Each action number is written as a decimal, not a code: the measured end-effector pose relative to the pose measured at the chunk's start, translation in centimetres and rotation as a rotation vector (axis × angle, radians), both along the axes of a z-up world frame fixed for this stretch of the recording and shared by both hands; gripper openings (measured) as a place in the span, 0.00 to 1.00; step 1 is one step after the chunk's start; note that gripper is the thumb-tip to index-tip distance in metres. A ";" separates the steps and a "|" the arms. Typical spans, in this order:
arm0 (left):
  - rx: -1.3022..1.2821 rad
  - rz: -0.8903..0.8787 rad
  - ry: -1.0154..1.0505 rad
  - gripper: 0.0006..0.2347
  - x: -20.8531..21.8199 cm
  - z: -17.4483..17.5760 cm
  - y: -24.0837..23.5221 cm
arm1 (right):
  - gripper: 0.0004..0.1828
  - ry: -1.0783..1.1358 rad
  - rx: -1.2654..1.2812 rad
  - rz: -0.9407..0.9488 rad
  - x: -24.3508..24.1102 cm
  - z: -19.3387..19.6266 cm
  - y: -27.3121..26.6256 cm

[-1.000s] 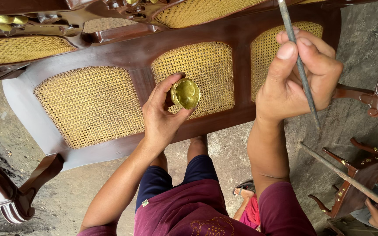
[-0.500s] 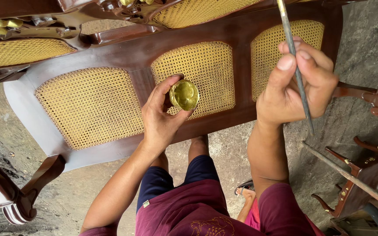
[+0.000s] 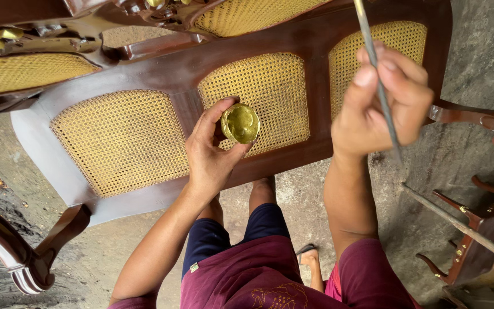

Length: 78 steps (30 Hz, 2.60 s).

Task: The person uses a paintbrush to apply gold paint to the carved details on a wooden bench with woven seats. They repeatedly dip the brush into a small container and carefully paint the ornate carvings on the bench's frame.

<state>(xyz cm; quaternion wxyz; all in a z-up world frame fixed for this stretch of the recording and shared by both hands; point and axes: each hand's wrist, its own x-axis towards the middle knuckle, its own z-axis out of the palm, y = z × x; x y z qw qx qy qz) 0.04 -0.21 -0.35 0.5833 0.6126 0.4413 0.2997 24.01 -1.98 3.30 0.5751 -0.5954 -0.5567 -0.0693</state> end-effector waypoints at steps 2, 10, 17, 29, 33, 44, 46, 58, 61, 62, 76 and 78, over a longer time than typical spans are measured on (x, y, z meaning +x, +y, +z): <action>-0.005 0.001 0.004 0.29 0.0 0.0 0.1 | 0.07 0.195 -0.001 0.055 -0.4 0.3 -1.5; 0.042 0.005 -0.003 0.29 2.5 -0.9 0.9 | 0.13 0.743 -0.077 0.094 -3.0 1.2 -8.6; 0.053 -0.060 -0.042 0.29 5.7 -0.4 -0.6 | 0.13 0.476 -0.268 0.105 -2.1 2.6 -11.5; 0.096 -0.061 0.008 0.29 6.9 0.7 -2.2 | 0.09 0.078 -0.505 0.125 -1.0 4.5 -11.2; 0.106 -0.068 0.009 0.29 7.0 0.9 -2.3 | 0.09 0.054 -0.492 0.131 -1.2 4.5 -10.7; 0.165 -0.085 -0.023 0.28 7.0 0.4 -1.8 | 0.09 0.089 -0.498 0.129 -1.4 4.0 -10.3; 0.157 -0.101 -0.012 0.29 6.6 0.3 -1.6 | 0.08 0.081 -0.504 0.091 -1.5 3.7 -10.6; 0.051 -0.059 -0.041 0.28 4.6 0.8 -0.3 | 0.08 0.979 -0.294 0.171 -0.9 -0.1 -12.5; 0.096 -0.039 0.020 0.29 4.4 1.1 0.4 | 0.07 1.015 -0.256 0.213 -0.9 -0.5 -12.1; 0.115 -0.030 0.038 0.29 4.4 1.2 0.6 | 0.07 1.025 -0.239 0.229 -0.9 -0.6 -11.9; -0.012 -0.011 -0.202 0.30 5.2 0.7 2.7 | 0.07 1.075 -0.163 0.238 -1.5 -1.3 -9.6; -0.022 -0.004 -0.222 0.31 5.3 0.9 2.9 | 0.07 1.067 -0.152 0.245 -1.5 -1.4 -9.3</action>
